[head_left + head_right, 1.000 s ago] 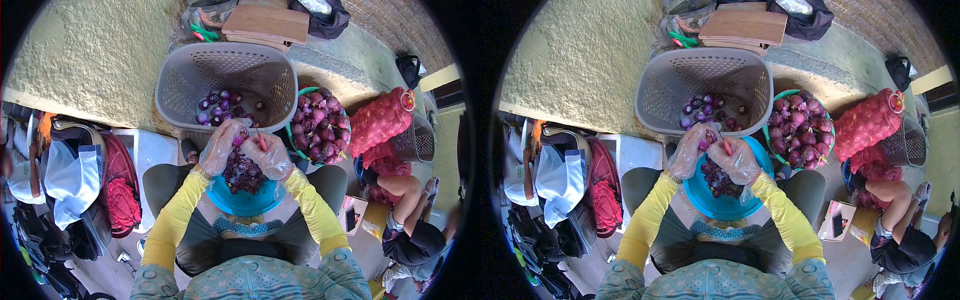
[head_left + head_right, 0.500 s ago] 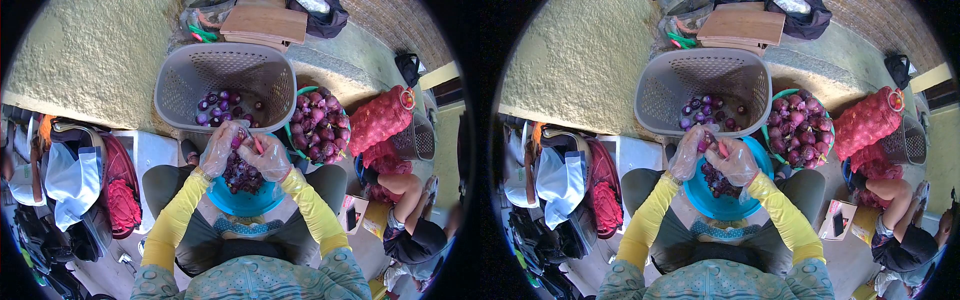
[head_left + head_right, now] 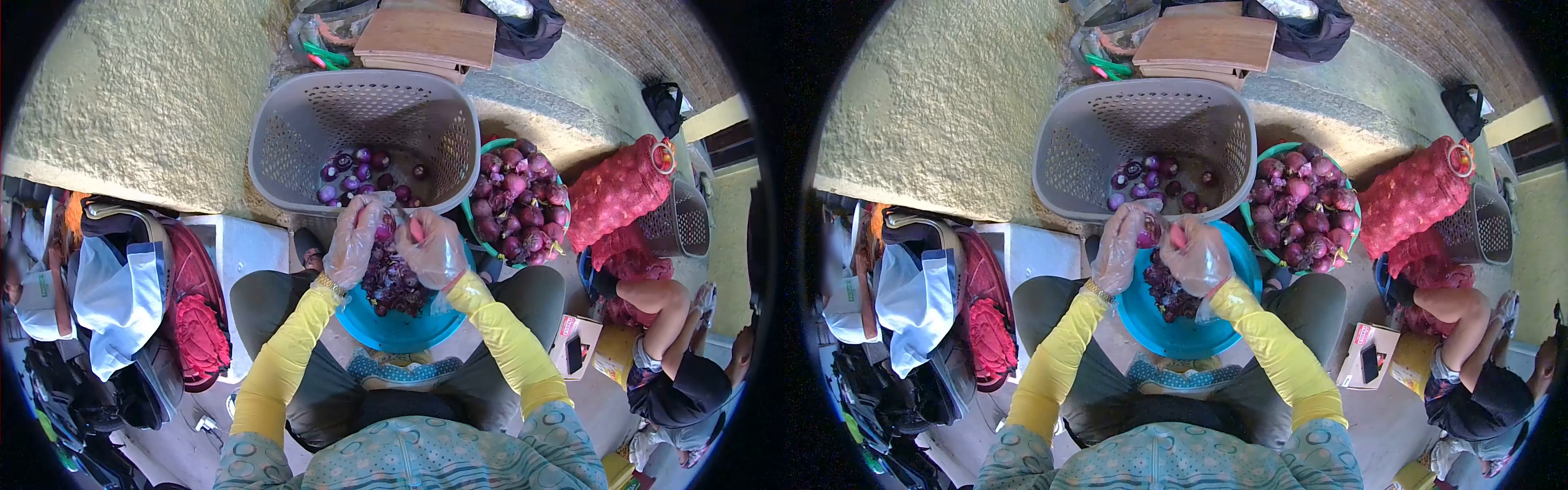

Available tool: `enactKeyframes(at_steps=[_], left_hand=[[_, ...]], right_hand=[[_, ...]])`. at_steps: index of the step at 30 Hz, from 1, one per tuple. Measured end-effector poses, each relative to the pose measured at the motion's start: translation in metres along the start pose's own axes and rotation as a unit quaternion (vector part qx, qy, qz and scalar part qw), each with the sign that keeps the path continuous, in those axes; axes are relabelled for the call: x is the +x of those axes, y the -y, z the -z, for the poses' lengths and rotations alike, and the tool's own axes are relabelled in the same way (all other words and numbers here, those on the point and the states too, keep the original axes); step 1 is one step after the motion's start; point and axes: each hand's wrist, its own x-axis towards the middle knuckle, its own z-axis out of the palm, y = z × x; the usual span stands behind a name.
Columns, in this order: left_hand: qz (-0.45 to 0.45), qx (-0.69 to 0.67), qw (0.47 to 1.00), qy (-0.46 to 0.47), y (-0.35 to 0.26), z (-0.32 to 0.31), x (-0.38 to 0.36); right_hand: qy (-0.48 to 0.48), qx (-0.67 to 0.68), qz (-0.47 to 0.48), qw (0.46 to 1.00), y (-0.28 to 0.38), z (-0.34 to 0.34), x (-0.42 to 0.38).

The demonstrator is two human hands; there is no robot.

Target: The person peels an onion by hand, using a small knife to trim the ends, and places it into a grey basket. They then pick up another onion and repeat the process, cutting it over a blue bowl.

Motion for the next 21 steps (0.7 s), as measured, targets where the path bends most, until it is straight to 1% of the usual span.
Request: enactKeyframes(at_steps=[1, 2, 3, 4, 5, 6, 7, 9, 10, 11, 12, 13, 14, 15, 17, 19, 21], left_hand=[[0.000, 0.001, 1.000, 0.003, 0.004, 0.001, 0.001], [0.012, -0.064, 0.998, -0.005, 0.008, 0.001, 0.003], [0.025, -0.130, 0.991, -0.015, 0.003, 0.000, 0.005], [0.092, -0.218, 0.971, -0.025, -0.012, 0.001, 0.002], [0.091, -0.217, 0.971, -0.029, -0.010, 0.005, 0.003], [0.100, -0.270, 0.957, -0.039, -0.006, 0.012, 0.006], [0.109, -0.322, 0.939, -0.049, -0.010, 0.016, 0.009], [0.114, -0.328, 0.936, -0.054, -0.015, 0.021, 0.010], [0.117, -0.355, 0.925, -0.073, -0.016, 0.023, 0.011], [0.120, -0.381, 0.912, -0.092, -0.016, 0.025, 0.011], [0.105, -0.388, 0.914, -0.051, -0.015, 0.032, 0.010], [0.104, -0.386, 0.915, -0.054, -0.014, 0.034, 0.010], [0.098, -0.396, 0.912, -0.042, -0.012, 0.036, 0.010], [0.092, -0.406, 0.909, -0.031, -0.018, 0.035, 0.009], [0.097, -0.399, 0.911, -0.039, -0.030, 0.031, 0.008], [0.102, -0.391, 0.913, -0.049, -0.031, 0.030, 0.008], [0.110, -0.437, 0.892, -0.043, -0.023, 0.031, 0.011]], right_hand=[[0.013, 0.053, -0.046, 0.997, -0.017, -0.002, 0.004], [0.025, 0.105, -0.092, 0.990, -0.032, -0.002, 0.005], [0.024, 0.103, -0.092, 0.990, -0.027, 0.002, 0.005], [0.046, 0.197, -0.098, 0.975, -0.021, 0.006, 0.005], [0.067, 0.291, -0.104, 0.949, -0.014, 0.010, 0.003], [0.089, 0.174, -0.149, 0.969, 0.012, 0.024, 0.002], [0.091, 0.176, -0.148, 0.969, 0.020, 0.029, 0.000], [0.147, 0.124, -0.129, 0.973, 0.025, 0.032, -0.007], [0.162, 0.184, -0.133, 0.960, 0.013, 0.028, -0.013], [0.165, 0.186, -0.133, 0.959, 0.008, 0.027, -0.016], [0.203, 0.177, -0.135, 0.954, 0.006, 0.029, -0.017], [0.240, 0.167, -0.135, 0.947, 0.004, 0.028, -0.019], [0.240, 0.236, -0.129, 0.933, 0.005, 0.024, -0.023], [0.241, 0.237, -0.129, 0.932, 0.005, 0.025, -0.023], [0.272, 0.054, -0.045, 0.960, 0.003, 0.030, -0.023], [0.283, 0.067, -0.033, 0.956, -0.008, 0.028, -0.027], [0.293, 0.080, -0.020, 0.952, -0.011, 0.029, -0.028]])
